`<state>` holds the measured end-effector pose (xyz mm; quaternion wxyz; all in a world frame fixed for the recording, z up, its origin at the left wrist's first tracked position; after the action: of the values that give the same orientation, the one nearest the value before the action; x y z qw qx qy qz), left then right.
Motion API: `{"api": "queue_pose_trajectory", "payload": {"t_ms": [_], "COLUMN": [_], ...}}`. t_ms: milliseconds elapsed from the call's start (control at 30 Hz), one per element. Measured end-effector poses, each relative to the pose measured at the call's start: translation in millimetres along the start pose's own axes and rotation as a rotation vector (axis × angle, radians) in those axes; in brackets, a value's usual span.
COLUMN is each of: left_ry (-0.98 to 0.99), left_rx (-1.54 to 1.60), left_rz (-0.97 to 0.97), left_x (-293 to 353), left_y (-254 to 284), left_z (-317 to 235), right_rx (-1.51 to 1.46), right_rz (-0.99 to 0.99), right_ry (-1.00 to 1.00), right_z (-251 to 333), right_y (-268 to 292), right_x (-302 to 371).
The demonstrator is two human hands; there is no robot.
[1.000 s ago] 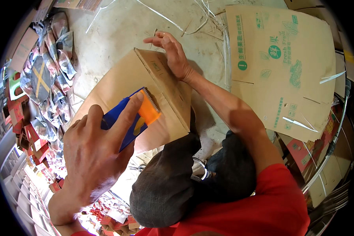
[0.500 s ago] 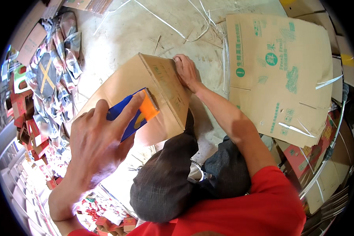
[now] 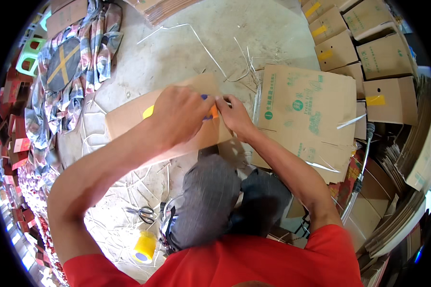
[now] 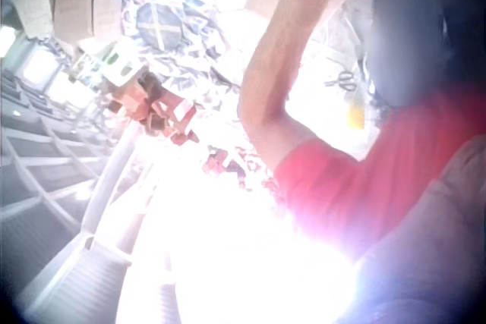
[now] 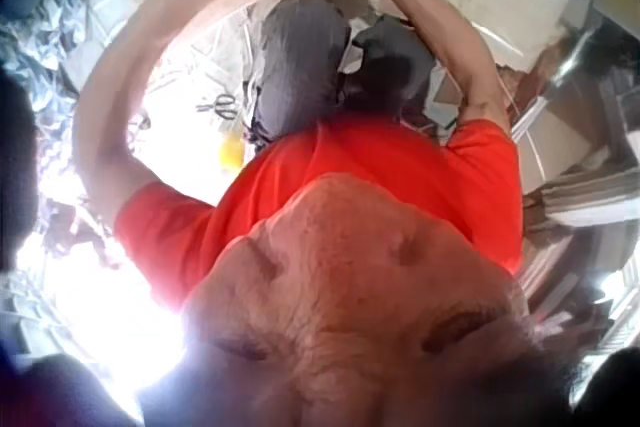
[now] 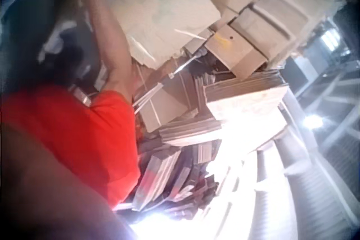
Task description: The person assembles flat cardboard boxes by folding the flaps and sealing them with a handheld tape dispenser. The person repeatedly picks up a box blank, folds it into shape, applies tape to the seams, and sets the finished box aside.
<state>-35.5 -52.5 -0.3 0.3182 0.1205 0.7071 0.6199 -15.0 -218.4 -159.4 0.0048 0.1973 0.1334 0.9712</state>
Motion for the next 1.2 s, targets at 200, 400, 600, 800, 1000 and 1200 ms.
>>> {"api": "queue_pose_trajectory", "payload": {"t_ms": [200, 400, 600, 800, 1000, 1200], "left_ry": [-0.017, -0.124, 0.017, 0.145, 0.259, 0.577], "left_rx": [-0.053, -0.092, -0.122, -0.165, 0.157, 0.217], "left_rz": [0.296, 0.299, 0.509, 0.667, 0.676, 0.362], "left_x": [-7.9, -1.2, 109.1, 213.4, 283.1, 373.2], "left_y": [-33.8, -14.2, 22.4, 87.5, -1.5, -83.8], "left_z": [9.5, 19.6, 76.1, 125.1, 149.9, 109.5], "right_rx": [0.100, 0.183, 0.249, 0.153, 0.099, 0.120], "right_rz": [-0.124, -0.154, -0.127, -0.110, -0.073, -0.075], "right_ry": [0.217, 0.242, 0.197, 0.125, 0.141, 0.009], "right_z": [11.5, 15.6, 4.3, 12.0, 8.2, -2.7], "right_y": [-1.2, -7.1, -0.7, -2.2, 7.7, 46.5], "right_x": [7.4, 13.3, 6.1, 8.8, -4.7, -17.8]}}
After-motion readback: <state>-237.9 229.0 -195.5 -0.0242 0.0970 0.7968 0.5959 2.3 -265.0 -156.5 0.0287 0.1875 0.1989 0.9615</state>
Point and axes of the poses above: each hand's wrist, its own x-axis away from the middle knuckle, its own y-axis out of the back of the hand, z = x × y, the point moved 3 cm from there along -x, towards the middle knuckle, and after that the axes turned 14 degrees about -z, right-handed, at the moved point
